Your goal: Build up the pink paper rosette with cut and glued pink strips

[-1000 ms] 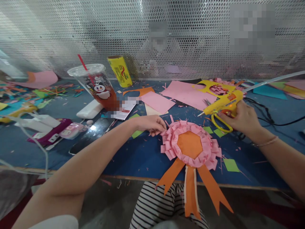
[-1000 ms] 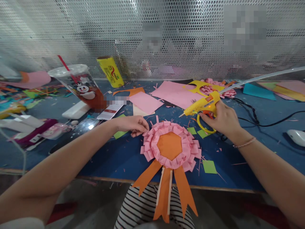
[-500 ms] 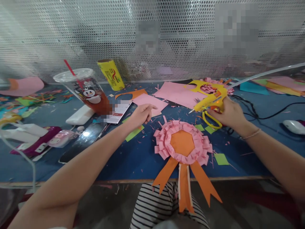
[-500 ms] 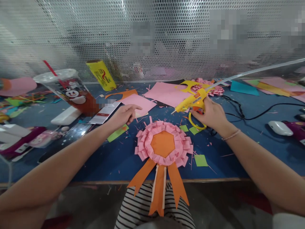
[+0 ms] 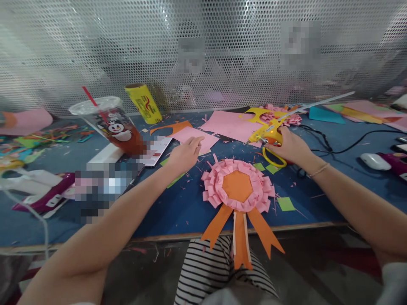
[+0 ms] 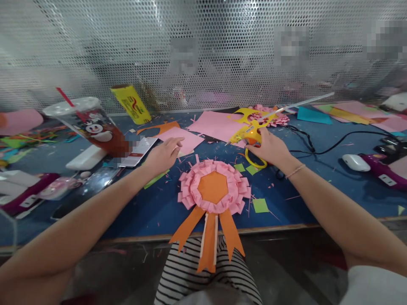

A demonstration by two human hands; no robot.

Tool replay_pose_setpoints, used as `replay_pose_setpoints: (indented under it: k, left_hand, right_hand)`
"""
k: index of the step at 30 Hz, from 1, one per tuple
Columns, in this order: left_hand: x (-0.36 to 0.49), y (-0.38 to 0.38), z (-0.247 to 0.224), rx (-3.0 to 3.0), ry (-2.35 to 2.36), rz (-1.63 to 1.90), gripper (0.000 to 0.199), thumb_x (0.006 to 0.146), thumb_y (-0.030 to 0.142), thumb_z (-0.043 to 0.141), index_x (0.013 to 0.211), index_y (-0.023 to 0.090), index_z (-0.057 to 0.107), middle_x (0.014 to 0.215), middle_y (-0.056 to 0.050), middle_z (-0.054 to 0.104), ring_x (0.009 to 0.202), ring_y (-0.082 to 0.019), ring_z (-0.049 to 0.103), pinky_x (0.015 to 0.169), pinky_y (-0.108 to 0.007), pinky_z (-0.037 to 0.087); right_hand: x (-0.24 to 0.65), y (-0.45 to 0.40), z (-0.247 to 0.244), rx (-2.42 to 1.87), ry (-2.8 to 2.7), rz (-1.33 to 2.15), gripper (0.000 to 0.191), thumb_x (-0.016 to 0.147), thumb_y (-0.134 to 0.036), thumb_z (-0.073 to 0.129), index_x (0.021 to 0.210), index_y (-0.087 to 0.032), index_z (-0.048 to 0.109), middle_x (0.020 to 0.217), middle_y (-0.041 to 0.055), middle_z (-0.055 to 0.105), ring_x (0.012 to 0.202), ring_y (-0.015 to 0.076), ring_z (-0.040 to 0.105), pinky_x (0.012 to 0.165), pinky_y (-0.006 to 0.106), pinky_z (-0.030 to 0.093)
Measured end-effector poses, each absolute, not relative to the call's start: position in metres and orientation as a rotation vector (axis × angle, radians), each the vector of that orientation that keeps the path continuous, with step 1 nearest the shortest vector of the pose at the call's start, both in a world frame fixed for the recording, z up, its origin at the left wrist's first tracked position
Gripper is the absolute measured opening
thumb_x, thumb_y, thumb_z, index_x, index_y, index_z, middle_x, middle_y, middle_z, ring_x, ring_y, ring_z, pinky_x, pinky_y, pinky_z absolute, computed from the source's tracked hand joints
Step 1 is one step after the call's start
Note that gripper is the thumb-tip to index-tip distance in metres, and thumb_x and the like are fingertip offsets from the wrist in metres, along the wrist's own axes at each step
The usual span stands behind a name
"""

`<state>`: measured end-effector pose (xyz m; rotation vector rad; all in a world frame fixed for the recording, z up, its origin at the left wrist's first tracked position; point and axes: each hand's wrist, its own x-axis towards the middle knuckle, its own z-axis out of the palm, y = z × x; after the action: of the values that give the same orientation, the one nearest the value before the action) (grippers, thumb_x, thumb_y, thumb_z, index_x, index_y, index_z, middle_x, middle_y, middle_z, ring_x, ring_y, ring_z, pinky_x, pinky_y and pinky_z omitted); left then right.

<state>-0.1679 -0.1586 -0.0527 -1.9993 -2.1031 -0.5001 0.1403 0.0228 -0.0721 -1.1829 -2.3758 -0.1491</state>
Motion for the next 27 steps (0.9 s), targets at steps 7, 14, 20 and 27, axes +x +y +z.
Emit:
replay_pose_setpoints:
  k: [7, 14, 20, 27]
  left_hand:
    - [-0.189, -0.150, -0.061, -1.855, -2.085, -0.383, 0.038, 0.084, 0.015, 0.032, 0.120, 0.012, 0.047, 0.112, -0.015, 0.055, 0.108, -0.025, 0.049, 0.093, -0.039, 0.039]
    - [-0.203, -0.142, -0.069, -1.887, -2.038, -0.409, 0.037, 0.083, 0.023, 0.034, 0.115, 0.013, 0.049, 0.112, -0.014, 0.056, 0.109, -0.025, 0.049, 0.097, -0.039, 0.037]
    - [-0.200, -0.141, -0.069, -1.901, -2.072, -0.392, 0.037, 0.083, 0.026, 0.036, 0.115, 0.015, 0.049, 0.114, -0.013, 0.056, 0.109, -0.025, 0.050, 0.096, -0.039, 0.037]
    - [-0.201, -0.139, -0.075, -1.984, -2.049, -0.361, 0.036, 0.082, 0.025, 0.038, 0.113, 0.013, 0.050, 0.109, -0.012, 0.058, 0.105, -0.023, 0.052, 0.095, -0.037, 0.038]
  right_hand:
    - [0.157, 0.054, -0.073, -1.260, -2.253, -0.044, 0.072, 0.066, -0.064, 0.053, 0.117, -0.013, 0.042, 0.106, 0.0162, 0.057, 0.094, 0.0301, 0.057, 0.073, 0.040, 0.045]
    - [0.216, 0.114, -0.072, -1.325, -2.115, -0.011, 0.063, 0.061, -0.035, 0.063, 0.115, -0.006, 0.046, 0.109, 0.0185, 0.056, 0.099, 0.0278, 0.053, 0.082, 0.038, 0.042]
    - [0.281, 0.151, -0.081, -1.643, -1.848, -0.063, 0.044, 0.069, -0.015, 0.048, 0.111, -0.006, 0.050, 0.102, 0.0172, 0.059, 0.089, 0.0229, 0.053, 0.075, 0.032, 0.038]
    - [0.307, 0.166, -0.101, -1.853, -1.707, -0.177, 0.041, 0.080, -0.028, 0.052, 0.108, 0.002, 0.048, 0.093, 0.0216, 0.055, 0.085, 0.0206, 0.045, 0.071, 0.030, 0.033]
